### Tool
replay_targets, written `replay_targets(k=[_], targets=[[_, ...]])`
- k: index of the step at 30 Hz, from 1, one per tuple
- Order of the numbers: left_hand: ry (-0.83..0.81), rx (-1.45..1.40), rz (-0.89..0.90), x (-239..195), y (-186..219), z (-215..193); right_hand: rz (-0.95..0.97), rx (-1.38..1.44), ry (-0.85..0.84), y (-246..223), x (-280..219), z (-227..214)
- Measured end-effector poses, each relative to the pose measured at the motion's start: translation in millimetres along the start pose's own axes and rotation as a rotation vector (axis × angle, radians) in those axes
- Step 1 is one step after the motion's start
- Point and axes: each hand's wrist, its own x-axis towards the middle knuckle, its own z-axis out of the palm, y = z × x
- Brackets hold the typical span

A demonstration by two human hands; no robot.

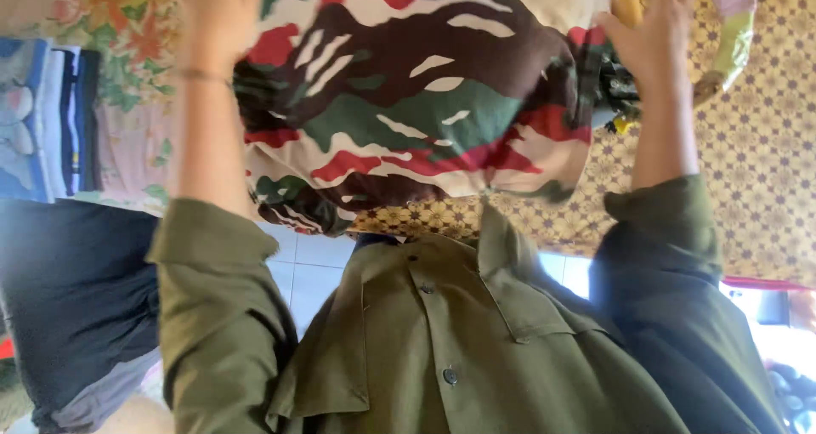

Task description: Ironing and folding several t-shirts on a surface.

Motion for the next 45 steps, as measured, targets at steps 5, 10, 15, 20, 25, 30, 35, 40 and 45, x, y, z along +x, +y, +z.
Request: replay_targets(k=[5,10,15,20,25,30,35,40,45], targets=[[-0.037,-0.008,-0.140,-104.3,-69.9,34.0,0.116,-0.132,-0.129,82.3,-19.4,38.2],[-0.050,-0.086,-0.328,-222.7,-142.4,69.7,0.312,-0.090,-0.314,82.5,-42.1,37.9],[-0.035,-0.311,-0.589,-233.6,-90.1,47.3,0.511,-0.166,-0.235,149.0,-53.1,30.8],[-0.272,-0.503,-0.822,-218.2,-75.2,40.7,0.220,-0.412,-0.049,218.4,-90.3,28.0],[-0.225,-1.005,-0.637,-216.2,-66.8,16.7,0.324,-0.433,0.107,79.6,-115.9,8.9],[0.068,-1.346,-0.777,-236.4,-92.4,14.5,0.574,0.006,-0.590,19.2,-200.0,50.8],[0.467,-0.587,-0.780,-299.2,-139.9,67.5,0.588,0.142,-0.376,-2.6,-238.9,59.5],[0.344,-0.232,-0.917,-333.0,-112.0,89.8,0.644,0.214,-0.330,-2.0,-233.9,58.1],[0.181,-0.338,-0.823,-340.7,-91.1,71.4,0.706,0.393,-0.279,-40.8,-196.1,-2.5]])
